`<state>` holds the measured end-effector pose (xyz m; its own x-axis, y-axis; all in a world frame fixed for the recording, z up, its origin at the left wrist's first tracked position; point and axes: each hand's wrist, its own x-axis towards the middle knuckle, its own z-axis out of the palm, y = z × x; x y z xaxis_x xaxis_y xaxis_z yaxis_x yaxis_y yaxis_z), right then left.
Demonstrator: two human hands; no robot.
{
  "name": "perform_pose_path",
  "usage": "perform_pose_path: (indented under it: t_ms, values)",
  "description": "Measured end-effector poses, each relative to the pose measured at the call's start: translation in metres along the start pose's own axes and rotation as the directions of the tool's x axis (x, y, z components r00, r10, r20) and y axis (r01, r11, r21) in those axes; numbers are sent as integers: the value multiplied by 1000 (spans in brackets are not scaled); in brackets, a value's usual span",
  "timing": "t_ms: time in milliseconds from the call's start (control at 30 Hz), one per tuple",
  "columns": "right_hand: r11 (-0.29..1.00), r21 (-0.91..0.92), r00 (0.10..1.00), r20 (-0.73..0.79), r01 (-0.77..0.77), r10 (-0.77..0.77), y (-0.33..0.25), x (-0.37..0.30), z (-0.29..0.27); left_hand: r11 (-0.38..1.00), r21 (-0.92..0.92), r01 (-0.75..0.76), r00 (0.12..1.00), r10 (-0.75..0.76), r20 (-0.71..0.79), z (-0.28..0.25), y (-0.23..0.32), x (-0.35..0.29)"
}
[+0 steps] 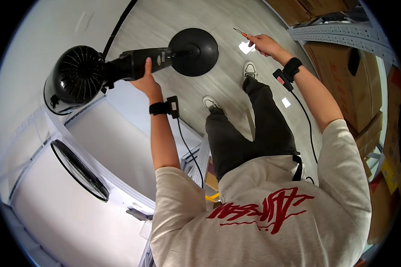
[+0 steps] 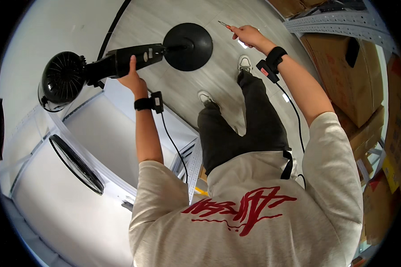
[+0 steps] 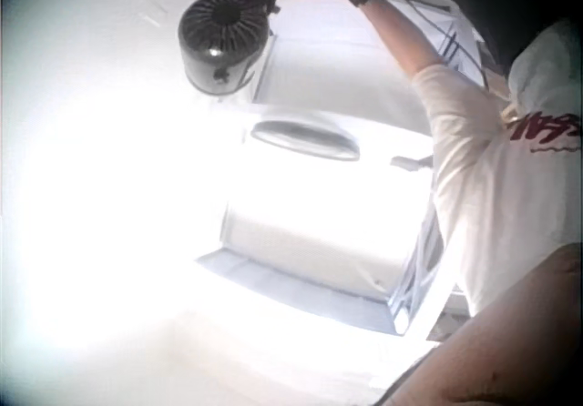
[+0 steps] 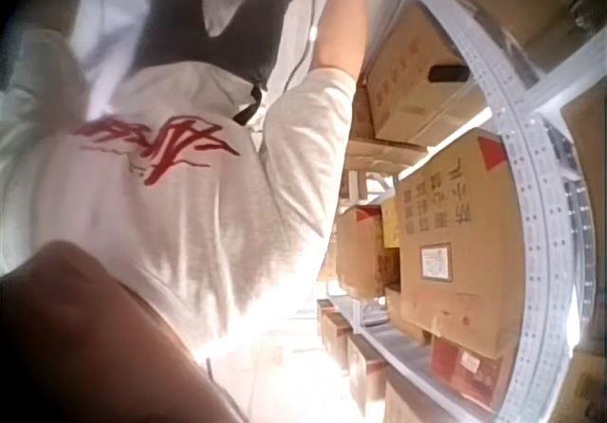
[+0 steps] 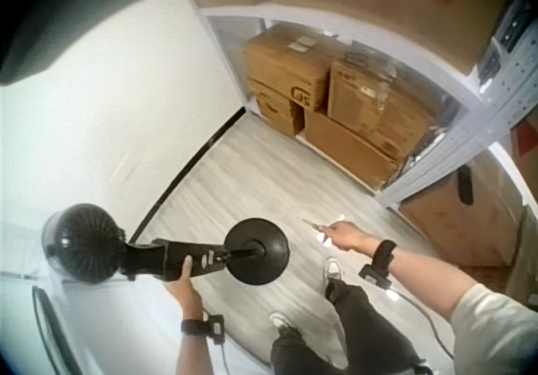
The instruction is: The person assembles a standing fan by attaching the motor housing to the base and tightening screws with a screwdriver. The person secures the fan head to the stand and adjusts the connection points.
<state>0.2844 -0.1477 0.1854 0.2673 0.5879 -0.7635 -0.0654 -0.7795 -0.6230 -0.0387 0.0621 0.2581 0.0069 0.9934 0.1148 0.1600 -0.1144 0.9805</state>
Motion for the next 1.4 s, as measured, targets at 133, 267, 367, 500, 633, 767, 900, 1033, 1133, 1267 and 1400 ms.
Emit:
perform_pose_path:
  t_ms: [133,267,367,500,633,767,900,1033,1133,1267,1400]
  values:
    - [999,-28,996,83,30,-27,-34,-4,2,996,-80,-24,1000,24,-2,5,5,-30]
    - [994,-85,985,161,74,-59,-57,-24,17,994,106,-34,999,31,31,13,30,-72]
    - [982,-130,979,170,134,-111,-107,0,80,990,139,-4,996,-8,84,-2,22,-38]
    - [979,3,951,237,203,-198,-121,17,119,995,84,58,997,-62,54,9,36,-39]
    - [938,187,900,280,291,-335,-128,35,140,1000,21,4,1000,-4,15,6,16,-39]
    - [895,362,882,286,261,-374,-130,48,167,999,-45,6,999,-5,42,6,19,-31]
    - [831,492,839,311,259,-446,-128,44,178,999,-47,13,998,-11,59,4,23,-38]
    - [825,481,820,315,296,-478,-127,34,183,996,-91,-20,996,27,80,0,13,-44]
    - [840,433,828,295,328,-476,-122,25,181,997,-39,-66,991,70,117,-3,12,-40]
    - [821,412,828,229,394,-512,-111,0,172,995,-63,-79,982,89,168,-4,18,-47]
    - [752,419,770,167,509,-615,-111,-22,170,999,-17,-51,974,54,218,-14,19,-32]
